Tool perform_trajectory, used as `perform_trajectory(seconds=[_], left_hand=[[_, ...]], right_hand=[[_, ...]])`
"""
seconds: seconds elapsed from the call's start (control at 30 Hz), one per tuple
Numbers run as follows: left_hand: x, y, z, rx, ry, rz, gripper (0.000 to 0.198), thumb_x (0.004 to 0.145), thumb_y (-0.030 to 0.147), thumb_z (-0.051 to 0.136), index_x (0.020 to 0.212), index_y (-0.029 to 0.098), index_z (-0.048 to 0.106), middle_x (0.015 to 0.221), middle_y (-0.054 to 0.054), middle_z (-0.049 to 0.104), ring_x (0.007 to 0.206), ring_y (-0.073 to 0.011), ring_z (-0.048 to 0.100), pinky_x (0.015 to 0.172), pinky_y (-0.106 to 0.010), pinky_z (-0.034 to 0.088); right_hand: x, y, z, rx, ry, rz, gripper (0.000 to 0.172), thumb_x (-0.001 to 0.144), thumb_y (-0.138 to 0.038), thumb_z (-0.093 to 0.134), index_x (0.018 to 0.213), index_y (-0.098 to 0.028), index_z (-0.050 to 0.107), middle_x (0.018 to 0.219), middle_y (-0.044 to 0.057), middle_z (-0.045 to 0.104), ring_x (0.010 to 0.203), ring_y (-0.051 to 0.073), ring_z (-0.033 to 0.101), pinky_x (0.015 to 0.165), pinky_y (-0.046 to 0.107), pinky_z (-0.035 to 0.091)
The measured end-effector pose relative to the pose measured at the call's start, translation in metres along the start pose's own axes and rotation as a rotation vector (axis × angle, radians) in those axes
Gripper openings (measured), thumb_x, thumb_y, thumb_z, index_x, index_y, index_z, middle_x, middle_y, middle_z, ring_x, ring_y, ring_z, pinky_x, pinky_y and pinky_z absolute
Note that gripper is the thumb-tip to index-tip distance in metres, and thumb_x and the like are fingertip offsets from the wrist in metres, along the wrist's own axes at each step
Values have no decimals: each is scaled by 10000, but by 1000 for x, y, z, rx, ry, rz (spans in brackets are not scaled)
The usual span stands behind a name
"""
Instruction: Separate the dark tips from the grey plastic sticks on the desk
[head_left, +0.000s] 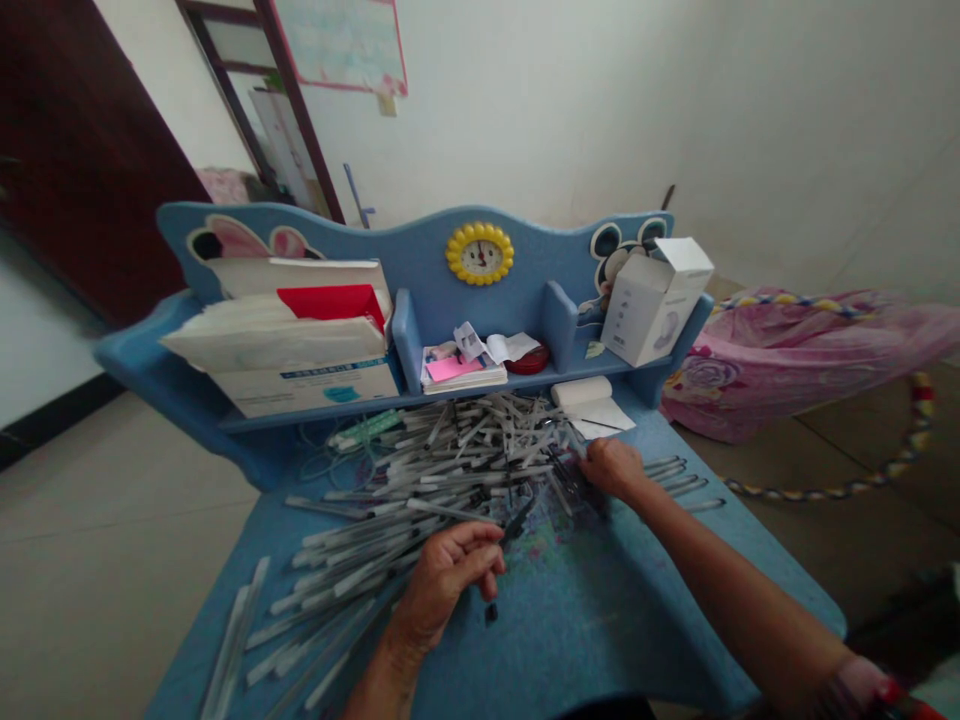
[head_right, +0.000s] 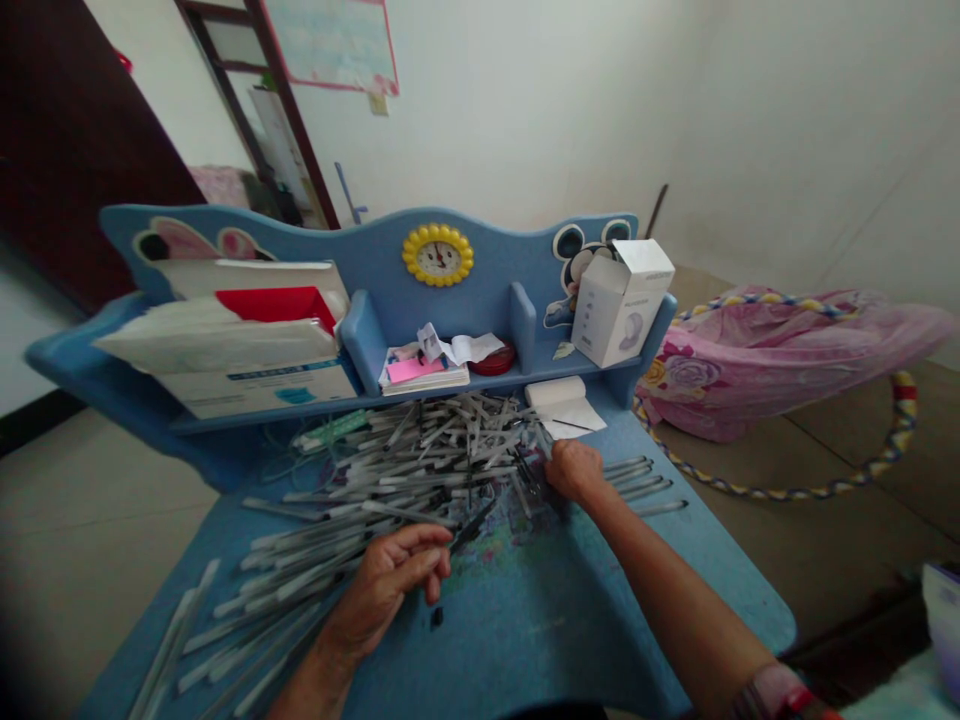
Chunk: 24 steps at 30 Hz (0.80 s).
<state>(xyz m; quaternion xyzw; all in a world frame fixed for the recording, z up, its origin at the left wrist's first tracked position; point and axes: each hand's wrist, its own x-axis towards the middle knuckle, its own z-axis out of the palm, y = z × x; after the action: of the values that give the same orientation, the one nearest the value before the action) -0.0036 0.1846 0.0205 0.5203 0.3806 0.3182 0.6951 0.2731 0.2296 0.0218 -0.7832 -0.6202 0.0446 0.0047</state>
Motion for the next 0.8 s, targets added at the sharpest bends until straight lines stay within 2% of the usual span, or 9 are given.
perform_trajectory(seconds=[0.13,0.23,0.37,0.43,0.5,0.57,0.63,0.73,0.8], left_hand=[[-2,3,3,14,20,3,283,716,339,637,892,119,610,642,-15,621,471,-95,540,499,-218,405],[-2,4,7,5,50,11,319,706,347,647,931,124,607,709,-33,639,512,-101,550,521,-225,429],[-1,2,11,-31,85,11,409,693,373,655,1029,152,578,884,-69,651,567,-119,566,458,-212,418],[0,0,11,-31,106,1,373,713,390,637,993,147,592,740,-39,644,510,-106,531,410,-191,377],[2,-2,9,-33,143,-13,303,742,398,608,894,137,621,524,12,566,431,-84,463,395,-176,346],[2,-1,7,-62,185,-27,259,751,391,601,806,141,630,457,34,514,394,-62,418,395,-164,328],[2,1,6,-115,201,-37,231,732,376,622,761,147,628,539,22,567,397,-45,423,401,-156,326],[1,4,6,-168,186,-57,227,695,373,643,721,149,621,647,-1,623,383,-34,438,384,-155,310],[-1,4,8,-165,163,-75,242,680,385,647,698,145,620,607,0,614,358,-36,432,368,-157,291]], right_hand=[[-11,-5,-10,87,4,-1,341,840,-328,408,811,-114,671,823,156,678,755,243,617,593,282,397],[-38,-25,-16,168,9,-57,323,840,-334,407,771,-183,683,756,69,688,694,175,605,559,233,358],[-90,-66,-15,456,-23,-319,240,784,-269,471,721,-192,689,644,19,668,560,114,562,507,211,295],[-108,-83,-14,518,-63,-400,239,773,-245,475,690,-186,691,599,17,655,511,101,539,485,213,270],[-113,-91,-15,516,-88,-463,237,774,-258,489,668,-182,687,581,14,650,492,97,523,475,217,251],[-103,-87,-19,482,-107,-506,296,809,-338,479,656,-180,677,568,10,641,483,93,514,462,214,248],[-79,-72,-25,391,-84,-479,405,858,-434,410,676,-182,668,588,13,642,513,98,536,463,201,275],[-26,-37,-35,17,76,-217,371,898,-400,359,818,-201,663,770,39,675,718,141,611,585,203,370],[10,-15,-38,-74,110,-109,308,897,-287,378,920,-132,643,894,124,657,819,201,612,652,251,408]])
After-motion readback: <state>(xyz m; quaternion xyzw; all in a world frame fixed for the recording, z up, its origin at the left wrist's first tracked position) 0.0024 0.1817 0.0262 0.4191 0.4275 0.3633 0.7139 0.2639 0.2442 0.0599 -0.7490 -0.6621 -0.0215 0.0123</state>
